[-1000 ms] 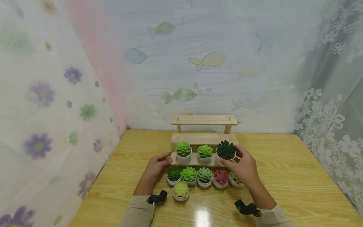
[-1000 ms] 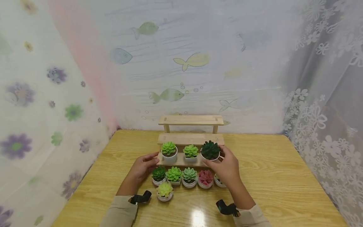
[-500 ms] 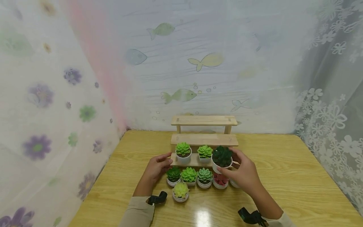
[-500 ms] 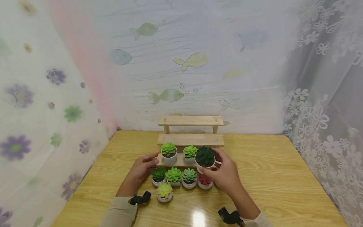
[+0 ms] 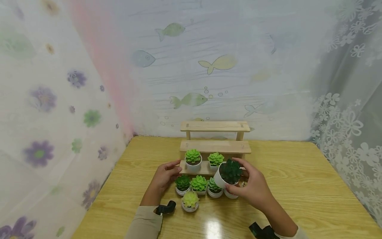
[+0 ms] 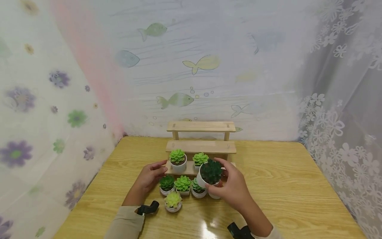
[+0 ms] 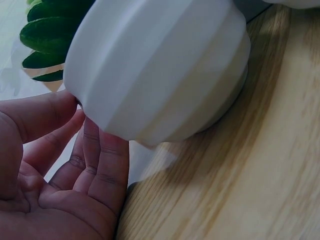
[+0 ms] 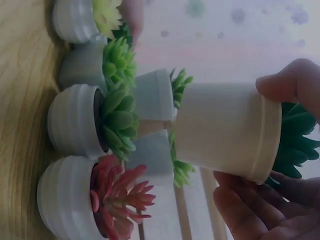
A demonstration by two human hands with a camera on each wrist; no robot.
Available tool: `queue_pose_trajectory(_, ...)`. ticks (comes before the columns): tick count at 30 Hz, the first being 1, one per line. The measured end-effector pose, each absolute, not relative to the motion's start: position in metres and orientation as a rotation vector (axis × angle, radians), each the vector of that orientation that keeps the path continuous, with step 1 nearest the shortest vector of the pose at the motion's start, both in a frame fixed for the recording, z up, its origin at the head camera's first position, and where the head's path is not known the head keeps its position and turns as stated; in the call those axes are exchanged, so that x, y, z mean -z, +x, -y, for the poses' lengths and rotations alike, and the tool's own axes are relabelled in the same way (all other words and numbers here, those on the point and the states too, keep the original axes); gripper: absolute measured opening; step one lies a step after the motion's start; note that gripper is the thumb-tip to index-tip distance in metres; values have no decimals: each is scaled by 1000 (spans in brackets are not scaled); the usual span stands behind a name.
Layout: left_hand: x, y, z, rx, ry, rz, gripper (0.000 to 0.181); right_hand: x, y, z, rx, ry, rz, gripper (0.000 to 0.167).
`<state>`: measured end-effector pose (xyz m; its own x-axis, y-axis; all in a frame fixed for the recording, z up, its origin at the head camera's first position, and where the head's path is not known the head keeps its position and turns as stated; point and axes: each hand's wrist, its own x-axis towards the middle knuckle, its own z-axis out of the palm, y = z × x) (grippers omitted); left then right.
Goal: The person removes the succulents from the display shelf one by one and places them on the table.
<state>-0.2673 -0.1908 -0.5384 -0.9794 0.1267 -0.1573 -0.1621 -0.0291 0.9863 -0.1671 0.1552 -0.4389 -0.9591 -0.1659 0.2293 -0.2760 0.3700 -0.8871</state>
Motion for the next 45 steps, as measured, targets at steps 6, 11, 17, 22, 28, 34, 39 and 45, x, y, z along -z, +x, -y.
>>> queue_pose_trajectory(6, 539, -268, 190, -2117, -52, -2039, 48, 436, -159, -151, -1592, 509, 2548, 83)
queue_pose_trajectory(11, 538, -269, 190, -2131, -40, -2024, 48, 435, -155, -147, -1573, 569, 2553, 83)
queue_pose_trajectory(17, 537, -269, 190, -2129, -33, -2019, 48, 434, -152, -144, -1474, 594, 2634, 82)
queue_pose_trajectory(22, 537, -268, 190, -2116, -37, -2023, 49, 435, -151, -142, -1527, 656, 2631, 78)
queue_pose_trajectory(28, 539, -269, 190, -2130, -25, -2017, 49, 438, -150, -137, -1595, 698, 2676, 78)
queue_pose_trajectory(34, 538, -268, 190, -2131, -22, -2014, 49, 445, -151, -131, -1519, 753, 2798, 80)
queue_pose_trajectory(39, 538, -267, 191, -2113, -23, -2017, 51, 451, -152, -126, -1307, 817, 2869, 76)
queue_pose_trajectory(45, 538, -267, 191, -2113, -17, -2013, 51, 457, -152, -122, -1085, 868, 2885, 73)
